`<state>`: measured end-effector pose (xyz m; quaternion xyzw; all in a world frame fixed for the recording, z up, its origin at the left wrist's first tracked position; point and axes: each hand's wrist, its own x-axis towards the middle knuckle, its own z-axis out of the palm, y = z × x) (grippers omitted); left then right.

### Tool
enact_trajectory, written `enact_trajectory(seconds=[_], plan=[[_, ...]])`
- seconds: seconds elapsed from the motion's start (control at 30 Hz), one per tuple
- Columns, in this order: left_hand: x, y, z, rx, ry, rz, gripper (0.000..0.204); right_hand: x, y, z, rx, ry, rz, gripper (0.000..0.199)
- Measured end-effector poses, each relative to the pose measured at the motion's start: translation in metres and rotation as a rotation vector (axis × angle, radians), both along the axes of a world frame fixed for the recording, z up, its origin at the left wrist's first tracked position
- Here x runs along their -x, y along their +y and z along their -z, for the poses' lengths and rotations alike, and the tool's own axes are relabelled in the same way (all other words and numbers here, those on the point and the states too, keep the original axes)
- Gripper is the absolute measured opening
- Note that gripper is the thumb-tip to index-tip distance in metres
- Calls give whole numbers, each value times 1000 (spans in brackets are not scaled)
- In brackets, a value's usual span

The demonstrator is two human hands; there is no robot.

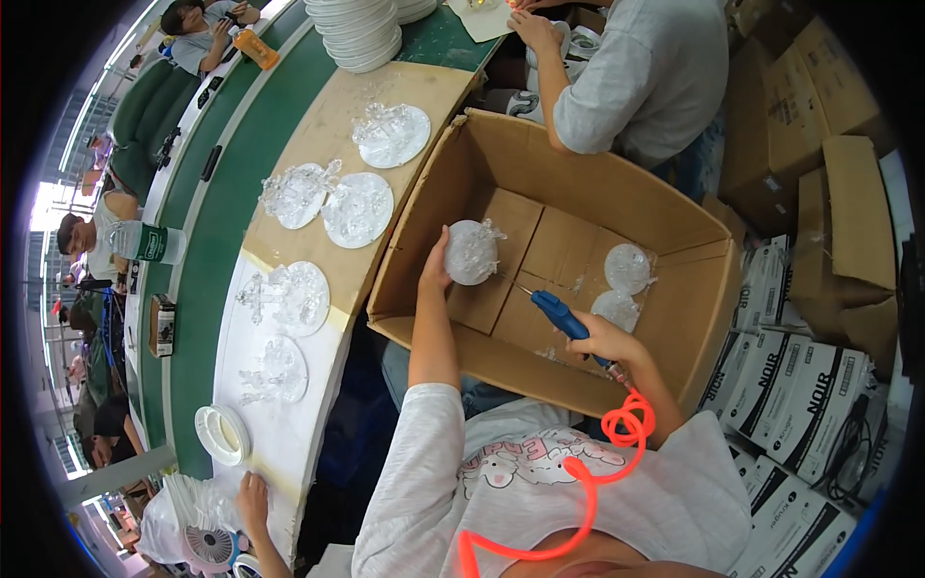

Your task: Using an air blow gun to clean dust off plastic light fixture components and placing them into a cardboard box.

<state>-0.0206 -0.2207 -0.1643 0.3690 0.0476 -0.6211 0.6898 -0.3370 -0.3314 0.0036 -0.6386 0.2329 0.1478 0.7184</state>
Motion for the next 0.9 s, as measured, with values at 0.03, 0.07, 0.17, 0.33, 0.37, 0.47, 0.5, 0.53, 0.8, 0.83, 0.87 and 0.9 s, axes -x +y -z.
enact_trajectory(seconds=[0.03, 0.07, 0.17, 0.33, 0.37, 0.47, 0.5, 0.53, 0.8, 0.83, 0.87, 0.9], plan=[[0, 1, 1, 8, 6, -7, 62, 0, -1, -2, 48, -11, 3, 36], [-3, 3, 4, 10, 5, -4, 62, -1, 0, -6, 95, -23, 8, 35], [-9, 9, 7, -20, 25, -46, 64, 3, -6, -4, 102, -18, 17, 35], [-6, 4, 2, -13, 27, -42, 64, 0, -3, -9, 130, -15, -17, 39], [-6, 3, 1, 4, 40, -44, 64, -1, 0, -13, 174, -11, -90, 40], [-5, 2, -1, 51, 57, -53, 62, 2, -1, -5, 207, -39, -112, 41], [-5, 2, 0, 48, 58, -53, 62, 2, -1, -6, 183, -5, -110, 41], [-5, 1, 0, 45, 24, -82, 61, 2, -1, -5, 180, -4, -110, 41], [-5, 6, -1, 32, 14, -119, 58, 1, -2, -15, -68, -73, -74, 37], [-4, 5, -4, 10, -1, -105, 58, 1, -2, -16, -67, -73, -76, 37], [-2, 3, -9, -13, -14, -87, 58, 1, -1, -16, -61, -78, -72, 37], [1, 0, -14, -12, -12, -83, 58, 2, -1, -15, -55, -83, -67, 37]])
